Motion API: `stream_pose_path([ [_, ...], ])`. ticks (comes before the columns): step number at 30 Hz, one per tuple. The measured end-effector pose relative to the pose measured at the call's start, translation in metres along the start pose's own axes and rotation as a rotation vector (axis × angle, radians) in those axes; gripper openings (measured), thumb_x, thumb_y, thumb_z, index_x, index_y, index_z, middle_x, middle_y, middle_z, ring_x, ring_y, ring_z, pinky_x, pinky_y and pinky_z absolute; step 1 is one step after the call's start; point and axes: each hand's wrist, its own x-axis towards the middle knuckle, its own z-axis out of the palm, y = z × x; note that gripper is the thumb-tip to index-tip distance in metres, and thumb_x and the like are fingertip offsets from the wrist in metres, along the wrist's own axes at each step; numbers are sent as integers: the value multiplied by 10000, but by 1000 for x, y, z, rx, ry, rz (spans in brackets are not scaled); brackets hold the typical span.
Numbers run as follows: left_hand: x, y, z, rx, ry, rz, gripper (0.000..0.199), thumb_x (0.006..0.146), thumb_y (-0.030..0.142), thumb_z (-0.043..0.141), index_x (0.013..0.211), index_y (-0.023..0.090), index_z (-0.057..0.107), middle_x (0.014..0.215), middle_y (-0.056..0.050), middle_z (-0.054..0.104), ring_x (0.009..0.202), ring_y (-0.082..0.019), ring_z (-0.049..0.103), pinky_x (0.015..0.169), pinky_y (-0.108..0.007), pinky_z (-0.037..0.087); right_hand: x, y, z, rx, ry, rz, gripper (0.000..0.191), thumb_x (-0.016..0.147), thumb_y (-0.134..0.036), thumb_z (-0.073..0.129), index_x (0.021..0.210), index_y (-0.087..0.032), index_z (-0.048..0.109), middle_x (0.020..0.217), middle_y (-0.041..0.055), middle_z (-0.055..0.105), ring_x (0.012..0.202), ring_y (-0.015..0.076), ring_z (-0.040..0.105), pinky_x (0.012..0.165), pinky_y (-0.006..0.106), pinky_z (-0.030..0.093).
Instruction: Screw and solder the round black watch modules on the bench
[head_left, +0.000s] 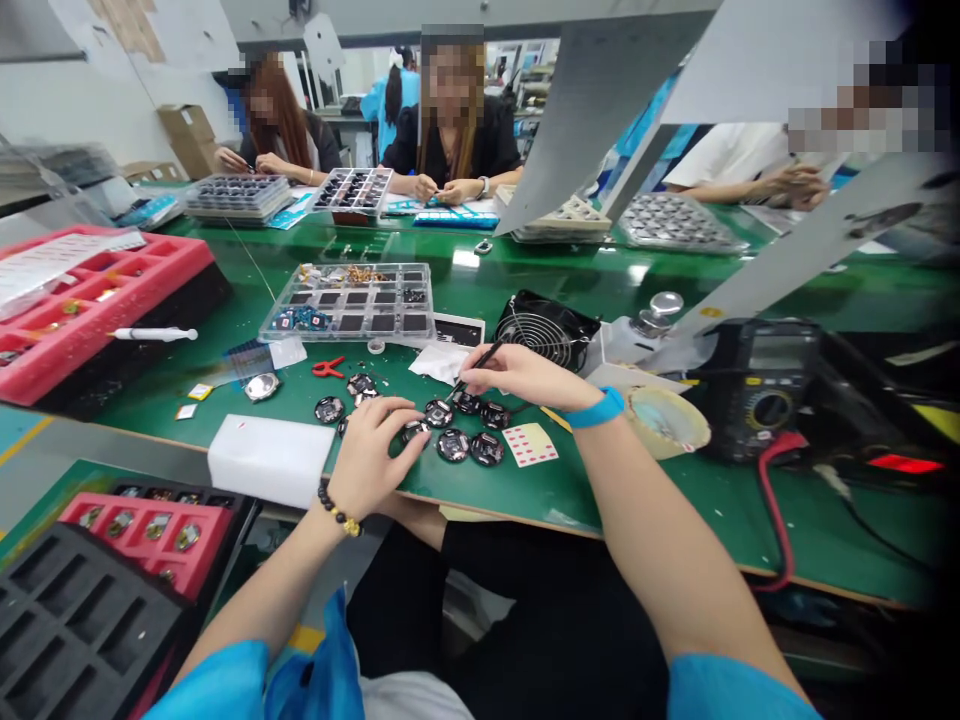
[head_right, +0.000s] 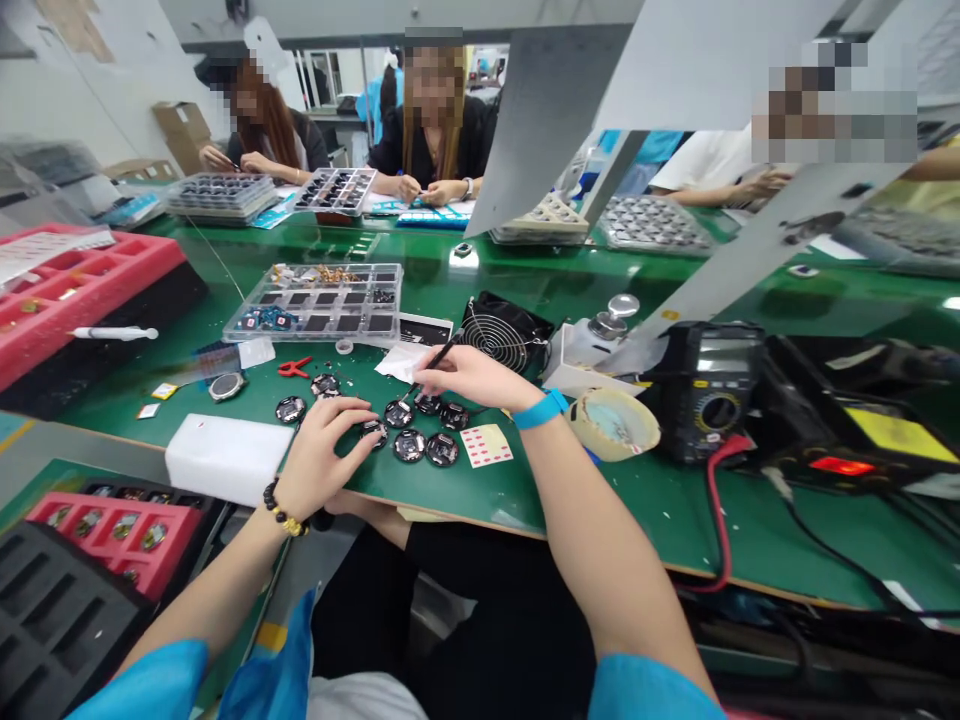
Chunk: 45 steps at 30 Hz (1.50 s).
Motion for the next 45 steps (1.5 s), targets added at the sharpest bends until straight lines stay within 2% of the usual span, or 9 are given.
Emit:
stream_pose_path([
  [4,8,5,22,92,-10,-8,162,972,353,691,1106,263,692,1209,-79,710,1149,-291,637,1080,-552,488,-5,8,-6,14,42,27,342,897,-500,728,973,-167,705,859,67,748,842,223,727,799,336,585],
  [7,7,7,28,118,-41,9,144,979,346,680,1092,259,704,1236,-84,704,1172,-295,618,1091,-562,492,-1,13,-1,20,18,2,342,899,-502,723,970,-168,712,877,66,747,829,218,719,796,339,573],
  [12,1,8,28,137,-46,59,110,981,282,677,1083,281,719,1248,-59,726,1227,-306,608,1129,-612,466,4,20,11,37,-69,-48,338,901,-493,710,970,-162,705,869,50,722,820,203,675,794,334,548],
  [18,2,6,28,123,-48,74,132,982,260,669,1099,296,718,1250,-52,727,1191,-304,626,1114,-613,490,4,20,17,64,-33,-34,278,879,-448,714,941,-178,685,849,38,711,790,197,662,768,330,535],
  [24,3,7,28,122,-56,67,126,987,247,657,1088,280,725,1251,-51,726,1192,-298,626,1130,-598,485,6,24,17,65,-35,-39,276,889,-433,702,954,-166,681,851,45,706,788,199,661,764,333,536],
  [31,3,6,28,124,-65,69,162,992,216,639,1111,286,723,1252,-55,723,1181,-295,625,1109,-594,502,8,25,19,86,-40,-10,332,867,-491,738,931,-170,684,825,43,705,768,204,663,736,336,541],
  [40,3,6,27,140,-86,61,166,1004,180,607,1107,243,721,1263,-61,716,1190,-272,610,1122,-550,500,7,28,15,81,-20,-46,291,879,-456,709,930,-172,677,879,58,718,820,208,683,786,340,557],
  [45,3,8,26,161,-95,55,171,1010,183,601,1116,218,730,1269,-64,713,1203,-259,598,1140,-523,490,7,28,16,86,-50,-14,270,877,-419,719,945,-162,671,863,53,712,805,192,679,776,320,566],
])
